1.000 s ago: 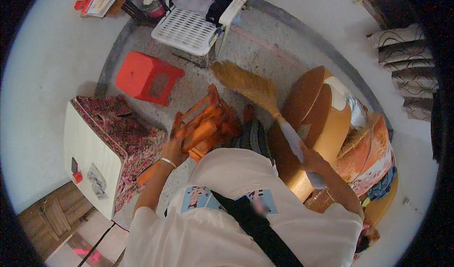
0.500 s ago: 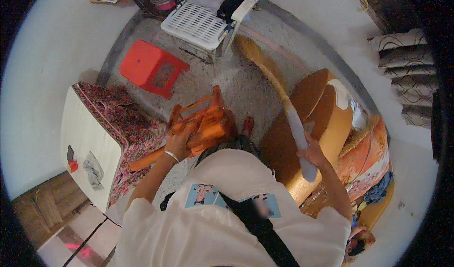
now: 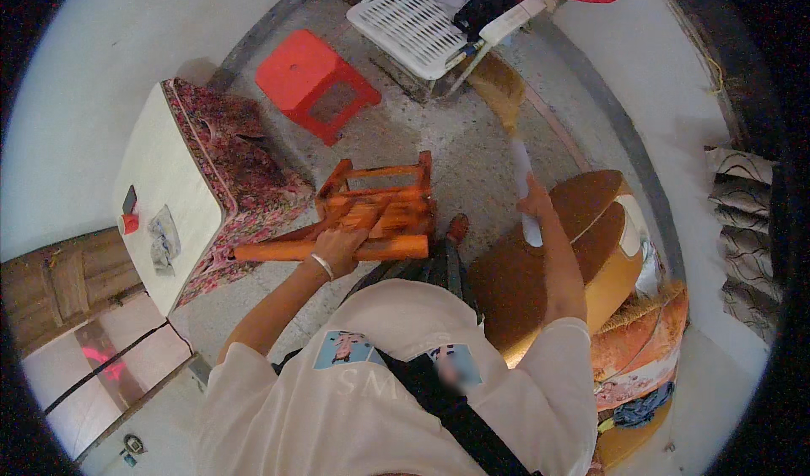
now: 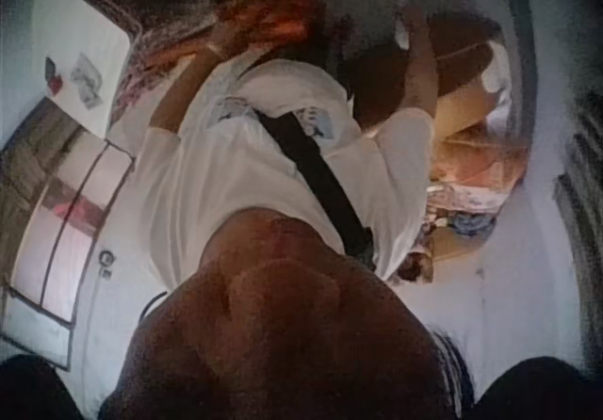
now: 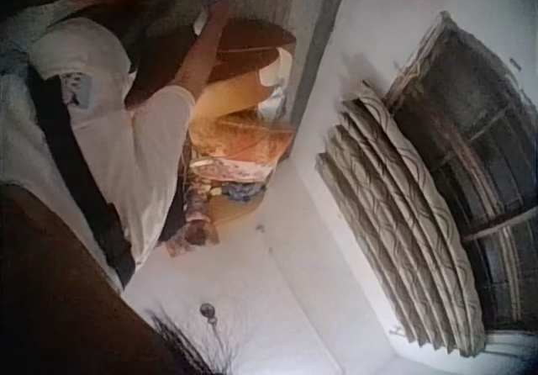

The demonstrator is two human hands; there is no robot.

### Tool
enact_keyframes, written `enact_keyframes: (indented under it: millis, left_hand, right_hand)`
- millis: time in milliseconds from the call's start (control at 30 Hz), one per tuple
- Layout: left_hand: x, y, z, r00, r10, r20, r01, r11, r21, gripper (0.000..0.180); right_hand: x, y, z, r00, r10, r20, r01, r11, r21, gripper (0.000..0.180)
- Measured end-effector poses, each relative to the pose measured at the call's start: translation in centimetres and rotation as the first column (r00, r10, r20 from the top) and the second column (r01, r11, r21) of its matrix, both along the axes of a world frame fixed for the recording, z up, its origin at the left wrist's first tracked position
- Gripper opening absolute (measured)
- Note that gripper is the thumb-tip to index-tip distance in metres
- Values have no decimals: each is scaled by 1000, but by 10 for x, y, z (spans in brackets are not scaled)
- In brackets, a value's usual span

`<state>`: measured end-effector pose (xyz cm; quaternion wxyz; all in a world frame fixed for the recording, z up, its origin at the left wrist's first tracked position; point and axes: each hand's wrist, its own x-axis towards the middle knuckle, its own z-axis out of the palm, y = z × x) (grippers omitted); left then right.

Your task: The person sweeps a tiled floor with a broom, gathering debris into a dustpan. They move around furniture and a bed, sweeping different areas and collecting the dirt into the dustpan.

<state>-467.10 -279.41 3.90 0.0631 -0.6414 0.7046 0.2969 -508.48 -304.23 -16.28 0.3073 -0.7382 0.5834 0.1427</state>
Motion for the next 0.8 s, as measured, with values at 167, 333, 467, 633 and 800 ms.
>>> enact_keyframes:
  millis: [167,333,467,633,800]
  left_hand:
    - [7,9,3,999,38,23,-39,999,20,38]
    - [17,15,5,997,75,17,-74,997,-22,41]
    - [26,16,1,993,103,64,-105,994,23,46]
    - [39,19,2,990,141,-1,-141,989,-52,53]
    - [46,25,10,979,203,-3,-203,979,-33,52]
  right_hand:
    - [-55,42,43,962,114,-248,-90,990,107,97]
    - [-92,94,143,984,104,-147,-66,967,245,98]
    - [-118,138,213,993,118,-7,-116,983,140,93]
    - [-105,144,311,988,-147,-44,152,914,376,92]
    - [-107,188,311,910,-393,131,328,876,354,86]
